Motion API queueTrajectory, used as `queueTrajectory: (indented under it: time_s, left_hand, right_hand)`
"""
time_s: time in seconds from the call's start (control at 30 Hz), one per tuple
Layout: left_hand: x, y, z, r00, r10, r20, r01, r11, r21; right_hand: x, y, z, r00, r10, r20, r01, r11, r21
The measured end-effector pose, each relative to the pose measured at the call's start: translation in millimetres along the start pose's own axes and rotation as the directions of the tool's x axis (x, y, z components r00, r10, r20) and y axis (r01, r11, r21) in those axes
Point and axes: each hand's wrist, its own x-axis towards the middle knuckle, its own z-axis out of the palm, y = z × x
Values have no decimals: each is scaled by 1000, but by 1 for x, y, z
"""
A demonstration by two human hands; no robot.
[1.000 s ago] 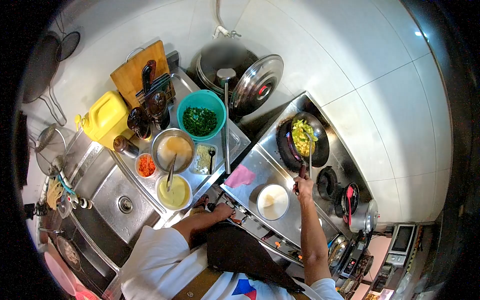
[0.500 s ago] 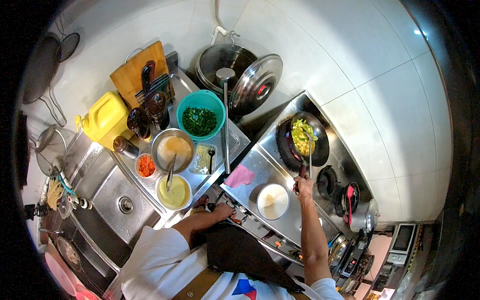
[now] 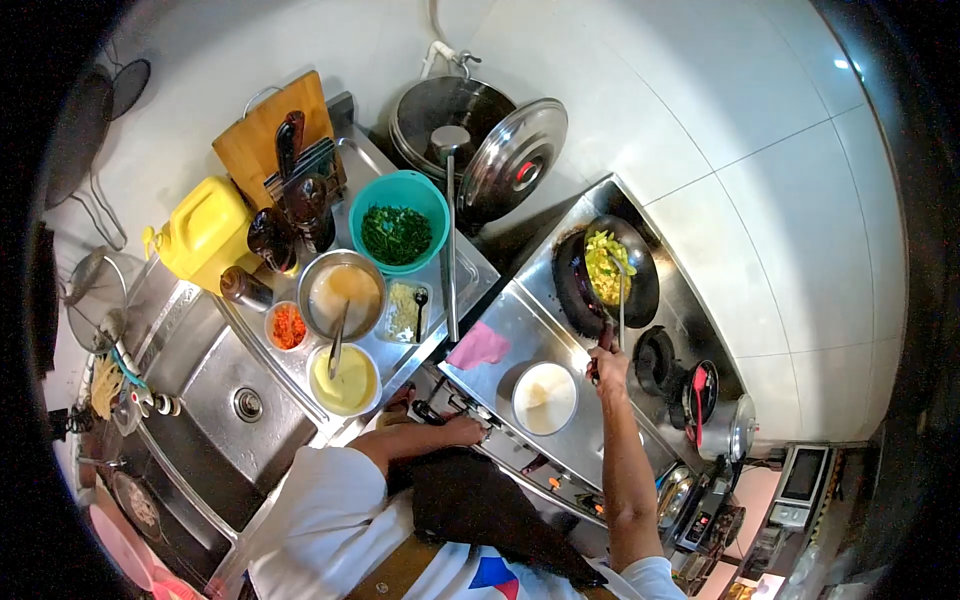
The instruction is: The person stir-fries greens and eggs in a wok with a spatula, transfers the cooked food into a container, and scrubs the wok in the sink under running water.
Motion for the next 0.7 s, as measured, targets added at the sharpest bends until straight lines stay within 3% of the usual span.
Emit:
queueTrajectory:
  time_s: [0.03,0.13,0.27,0.3,0.4,0.43,0.47,0.53,0.6,0.67,0.7]
  left_hand:
    - [4,3,14,999,24,-42,-20,996,87]
    - [15,-1,20,996,10,86,-13,999,34]
    - [22,-2,29,999,35,42,-37,997,70]
    - [26,-5,36,998,27,-62,-21,994,105]
    - [12,7,-2,976,214,-49,-187,928,322]
    - [16,10,2,985,166,-42,-143,933,331]
    - [21,12,4,997,78,-12,-70,945,319]
    - [18,11,-8,995,48,82,-67,968,242]
    - [16,-1,-10,990,130,-48,-123,985,118]
    - [13,-9,-18,970,229,-81,-230,973,3]
    - [3,0,-38,997,74,7,-71,975,-211]
  right_hand:
    - [-1,-2,-2,1000,7,29,-7,1000,7]
    - [-3,-7,-3,999,37,20,-37,999,35]
    - [-4,-5,-3,1000,17,26,-17,1000,15]
    - [-4,-3,-1,1000,-4,-4,4,1000,22]
    - [-7,5,2,999,-19,-28,20,1000,4]
    - [-4,11,2,999,-14,-33,13,1000,-24]
    - [-2,18,4,999,-27,-42,26,1000,-6]
    - [-4,28,9,998,-42,-38,45,997,68]
    - [-7,28,10,998,-44,-43,49,991,125]
    - [-3,30,5,992,-119,-31,116,991,-68]
    - [11,43,-10,836,-548,37,435,618,-655]
